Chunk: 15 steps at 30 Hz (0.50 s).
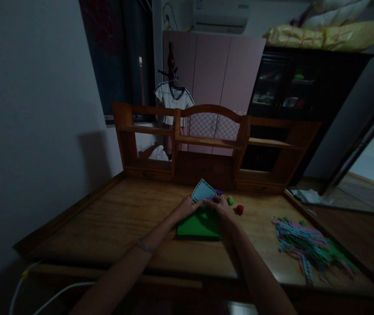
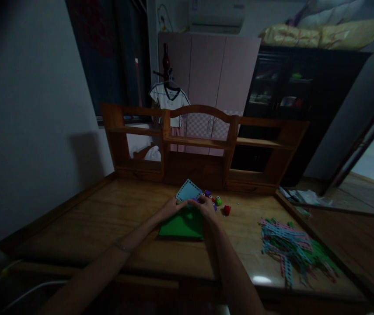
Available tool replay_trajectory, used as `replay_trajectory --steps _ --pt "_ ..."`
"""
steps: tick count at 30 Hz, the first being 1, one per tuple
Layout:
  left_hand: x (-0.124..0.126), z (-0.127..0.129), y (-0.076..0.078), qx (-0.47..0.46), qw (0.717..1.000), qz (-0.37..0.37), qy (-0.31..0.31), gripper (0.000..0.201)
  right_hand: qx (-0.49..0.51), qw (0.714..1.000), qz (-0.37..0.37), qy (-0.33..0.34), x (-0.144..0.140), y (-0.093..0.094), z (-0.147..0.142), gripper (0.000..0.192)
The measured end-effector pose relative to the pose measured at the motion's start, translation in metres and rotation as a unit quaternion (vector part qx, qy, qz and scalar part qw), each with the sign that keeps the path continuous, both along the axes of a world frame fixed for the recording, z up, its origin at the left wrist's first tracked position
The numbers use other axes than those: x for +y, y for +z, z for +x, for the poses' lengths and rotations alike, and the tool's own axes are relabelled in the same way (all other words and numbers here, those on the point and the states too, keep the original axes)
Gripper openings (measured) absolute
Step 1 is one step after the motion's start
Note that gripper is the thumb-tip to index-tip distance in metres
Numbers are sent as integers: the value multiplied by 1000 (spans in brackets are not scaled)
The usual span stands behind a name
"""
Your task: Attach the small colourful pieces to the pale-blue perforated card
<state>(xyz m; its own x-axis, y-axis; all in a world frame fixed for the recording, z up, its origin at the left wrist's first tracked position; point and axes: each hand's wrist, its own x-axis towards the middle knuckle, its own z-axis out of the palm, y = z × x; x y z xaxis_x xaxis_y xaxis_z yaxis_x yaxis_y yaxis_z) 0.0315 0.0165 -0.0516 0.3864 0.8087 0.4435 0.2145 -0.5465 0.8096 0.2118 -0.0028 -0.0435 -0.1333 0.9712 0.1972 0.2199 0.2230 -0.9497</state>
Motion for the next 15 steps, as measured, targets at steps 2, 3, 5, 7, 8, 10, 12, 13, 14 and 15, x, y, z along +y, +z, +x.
replay_trajectory --steps 2,3,5,7,8,10,12,13,14,15 --pt "2 -1 -2 3 999 -10 31 35 2 999 -11 41 -3 3 0 38" --pt "3 -2 -3 5 999 -14 44 36 2 998 -21 61 -5 4 -1 38" --pt "5 -2 -4 5 998 -13 63 37 4 996 -37 82 -9 7 -3 42" --pt "6 -3 -4 -2 997 -10 75 37 12 995 -41 94 -13 8 -6 46" --pt "6 -3 -3 -6 997 -10 82 37 11 994 -40 101 -14 8 -7 46" --pt "6 -4 -1 -11 995 -7 97 36 0 992 -38 117 -15 9 -7 45" --pt "6 -4 0 -11 994 -3 107 36 -3 992 -33 120 -15 9 -7 42" --pt "6 -4 -1 -11 994 -4 107 37 -2 993 -30 118 -14 10 -7 41" --pt "6 -3 -1 -13 995 -6 104 37 -1 993 -28 115 -14 10 -7 40" --pt "6 -3 -2 -15 995 -10 98 39 1 993 -28 113 -14 10 -7 40"
